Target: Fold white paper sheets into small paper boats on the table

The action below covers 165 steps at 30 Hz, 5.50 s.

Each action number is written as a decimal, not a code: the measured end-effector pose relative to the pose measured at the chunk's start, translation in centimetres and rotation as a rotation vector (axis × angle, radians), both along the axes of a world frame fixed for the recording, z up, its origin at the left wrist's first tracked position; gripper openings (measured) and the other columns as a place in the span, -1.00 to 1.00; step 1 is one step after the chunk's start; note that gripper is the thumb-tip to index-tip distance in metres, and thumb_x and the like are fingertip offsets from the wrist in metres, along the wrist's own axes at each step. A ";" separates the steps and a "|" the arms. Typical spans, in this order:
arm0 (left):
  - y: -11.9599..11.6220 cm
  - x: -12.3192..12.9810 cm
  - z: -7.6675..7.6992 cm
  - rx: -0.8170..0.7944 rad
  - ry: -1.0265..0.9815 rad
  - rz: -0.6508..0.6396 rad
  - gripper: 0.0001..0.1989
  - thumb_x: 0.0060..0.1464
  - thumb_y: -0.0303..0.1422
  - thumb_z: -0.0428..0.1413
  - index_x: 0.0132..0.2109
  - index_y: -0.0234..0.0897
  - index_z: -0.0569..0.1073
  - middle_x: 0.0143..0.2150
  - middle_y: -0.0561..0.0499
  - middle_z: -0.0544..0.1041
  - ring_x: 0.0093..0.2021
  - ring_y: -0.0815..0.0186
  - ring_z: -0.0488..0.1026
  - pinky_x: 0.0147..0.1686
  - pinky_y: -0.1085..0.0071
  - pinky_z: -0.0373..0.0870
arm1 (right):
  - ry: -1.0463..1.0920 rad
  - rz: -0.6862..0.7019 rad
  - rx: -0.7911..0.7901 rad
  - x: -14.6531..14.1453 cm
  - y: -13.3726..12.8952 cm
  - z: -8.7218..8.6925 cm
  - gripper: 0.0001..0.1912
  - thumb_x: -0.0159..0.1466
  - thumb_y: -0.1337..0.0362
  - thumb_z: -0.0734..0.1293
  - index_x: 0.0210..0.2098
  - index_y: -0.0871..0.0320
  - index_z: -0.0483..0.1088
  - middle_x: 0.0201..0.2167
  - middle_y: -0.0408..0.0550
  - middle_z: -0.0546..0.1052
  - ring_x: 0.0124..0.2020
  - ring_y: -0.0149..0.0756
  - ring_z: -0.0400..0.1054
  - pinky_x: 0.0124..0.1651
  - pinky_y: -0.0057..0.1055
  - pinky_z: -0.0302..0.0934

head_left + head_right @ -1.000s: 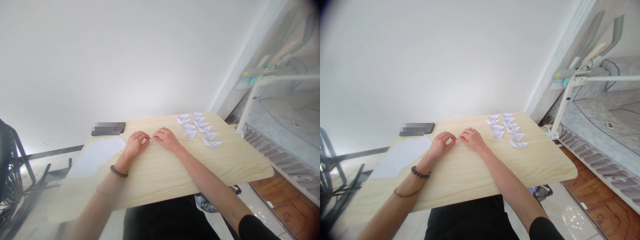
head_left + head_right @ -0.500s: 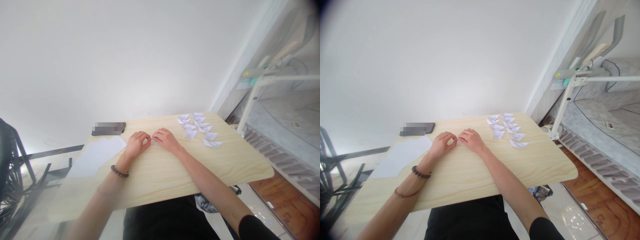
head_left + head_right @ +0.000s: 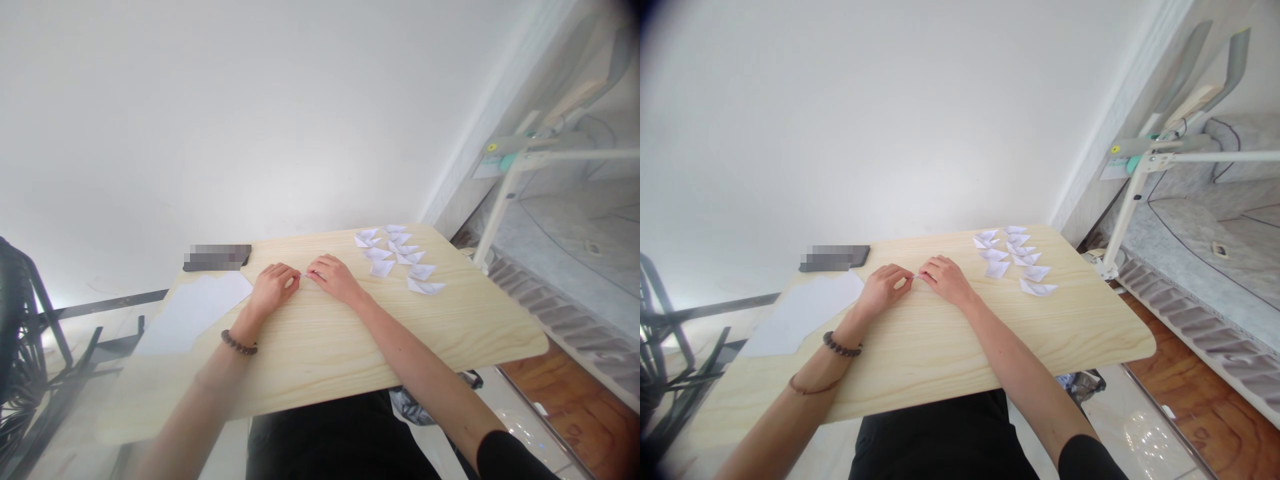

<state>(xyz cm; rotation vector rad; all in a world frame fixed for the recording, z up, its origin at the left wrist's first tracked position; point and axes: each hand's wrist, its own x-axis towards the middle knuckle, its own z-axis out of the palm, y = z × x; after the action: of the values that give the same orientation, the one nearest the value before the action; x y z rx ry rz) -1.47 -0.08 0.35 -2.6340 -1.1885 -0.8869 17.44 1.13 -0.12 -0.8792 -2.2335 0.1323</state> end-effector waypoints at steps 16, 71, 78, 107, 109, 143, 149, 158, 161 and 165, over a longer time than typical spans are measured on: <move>-0.1 0.1 0.2 -0.016 0.062 -0.005 -0.84 0.06 -0.38 -0.07 -0.32 -0.28 0.40 -0.41 -0.01 0.42 -0.36 0.37 0.32 -0.31 0.42 0.19 | 0.006 0.046 0.024 -0.2 0.1 0.0 -0.80 0.20 0.24 0.17 -0.41 0.15 0.39 -0.38 -0.09 0.44 -0.28 -0.35 0.21 -0.16 -0.36 0.05; 0.2 -0.3 -0.6 -0.174 -0.001 0.107 -0.80 0.09 -0.30 -0.10 -0.23 -0.24 0.38 -0.35 0.01 0.47 -0.36 0.36 0.39 -0.35 0.46 0.27 | 0.066 -0.025 -0.060 0.1 0.7 -1.2 -0.81 0.16 0.20 0.21 -0.43 0.16 0.40 -0.43 -0.09 0.44 -0.34 -0.38 0.25 -0.23 -0.42 0.09; 0.2 -0.3 -0.8 -0.193 -0.020 0.078 -0.76 0.09 -0.28 -0.10 -0.22 -0.25 0.41 -0.34 -0.03 0.49 -0.36 0.35 0.40 -0.37 0.48 0.27 | 0.006 -0.003 -0.039 -0.3 0.0 -0.5 -0.82 0.19 0.23 0.18 -0.40 0.15 0.37 -0.41 -0.09 0.42 -0.33 -0.39 0.25 -0.22 -0.43 0.07; 0.1 -0.5 -0.6 -0.244 -0.082 0.092 -0.74 0.09 -0.25 -0.11 -0.21 -0.22 0.41 -0.33 -0.01 0.50 -0.35 0.34 0.42 -0.34 0.47 0.29 | 0.088 0.008 -0.107 -0.2 -0.1 -0.3 -0.81 0.20 0.22 0.17 -0.33 0.15 0.37 -0.35 -0.08 0.41 -0.33 -0.42 0.28 -0.24 -0.49 0.13; 0.0 -0.5 -0.4 -0.265 -0.116 0.099 -0.73 0.09 -0.24 -0.12 -0.20 -0.22 0.41 -0.34 0.00 0.51 -0.36 0.35 0.43 -0.37 0.48 0.29 | 0.098 0.003 -0.138 -0.1 -0.1 -0.4 -0.80 0.19 0.21 0.18 -0.30 0.15 0.37 -0.34 -0.09 0.42 -0.36 -0.44 0.29 -0.26 -0.50 0.13; -0.2 -0.4 0.0 -0.566 -0.428 0.108 -0.54 0.07 -0.12 -0.20 -0.56 -0.34 0.35 -0.64 0.10 0.31 -0.60 0.45 0.17 -0.56 0.53 0.07 | 0.254 0.033 -0.378 -0.2 0.1 -0.9 -0.69 0.20 0.16 0.13 -0.34 0.17 0.44 -0.58 -0.13 0.42 -0.56 -0.46 0.25 -0.44 -0.53 0.11; 0.2 -0.2 -0.3 -0.616 -0.541 0.037 -0.62 0.04 -0.14 -0.12 -0.27 -0.32 0.44 -0.48 0.04 0.41 -0.49 0.40 0.27 -0.47 0.51 0.18 | 0.311 0.006 -0.352 -0.2 0.4 -0.9 -0.67 0.20 0.15 0.12 -0.23 0.17 0.41 -0.43 -0.06 0.42 -0.50 -0.47 0.28 -0.43 -0.54 0.15; 0.9 -0.3 -1.0 -0.617 -0.596 0.027 -0.66 -0.06 -0.19 0.02 -0.19 -0.33 0.41 -0.46 0.02 0.44 -0.51 0.41 0.29 -0.48 0.51 0.20 | 0.383 0.004 -0.491 0.0 1.3 -1.8 -0.67 0.14 0.11 0.17 -0.21 0.15 0.37 -0.32 -0.06 0.44 -0.59 -0.51 0.29 -0.52 -0.55 0.18; 1.0 -0.5 -1.0 -0.650 -0.631 0.031 -0.66 -0.07 -0.17 0.02 -0.22 -0.34 0.41 -0.59 0.08 0.36 -0.61 0.45 0.23 -0.59 0.53 0.15 | 0.402 -0.018 -0.538 0.0 1.4 -1.8 -0.65 0.14 0.09 0.16 -0.21 0.17 0.36 -0.36 -0.07 0.45 -0.59 -0.50 0.30 -0.55 -0.57 0.16; 1.1 -0.5 -1.1 -0.691 -0.672 0.020 -0.65 -0.07 -0.17 0.02 -0.21 -0.36 0.40 -0.60 0.09 0.34 -0.64 0.46 0.21 -0.62 0.54 0.13 | 0.365 -0.028 -0.551 -0.1 1.6 -1.9 -0.67 0.13 0.11 0.17 -0.21 0.17 0.36 -0.52 -0.13 0.43 -0.60 -0.49 0.30 -0.53 -0.57 0.16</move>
<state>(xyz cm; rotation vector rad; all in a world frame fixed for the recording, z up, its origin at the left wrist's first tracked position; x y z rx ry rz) -2.02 1.04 -0.74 -2.8776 -1.9662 -1.7040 17.37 2.73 -2.05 -1.0673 -1.8595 0.8558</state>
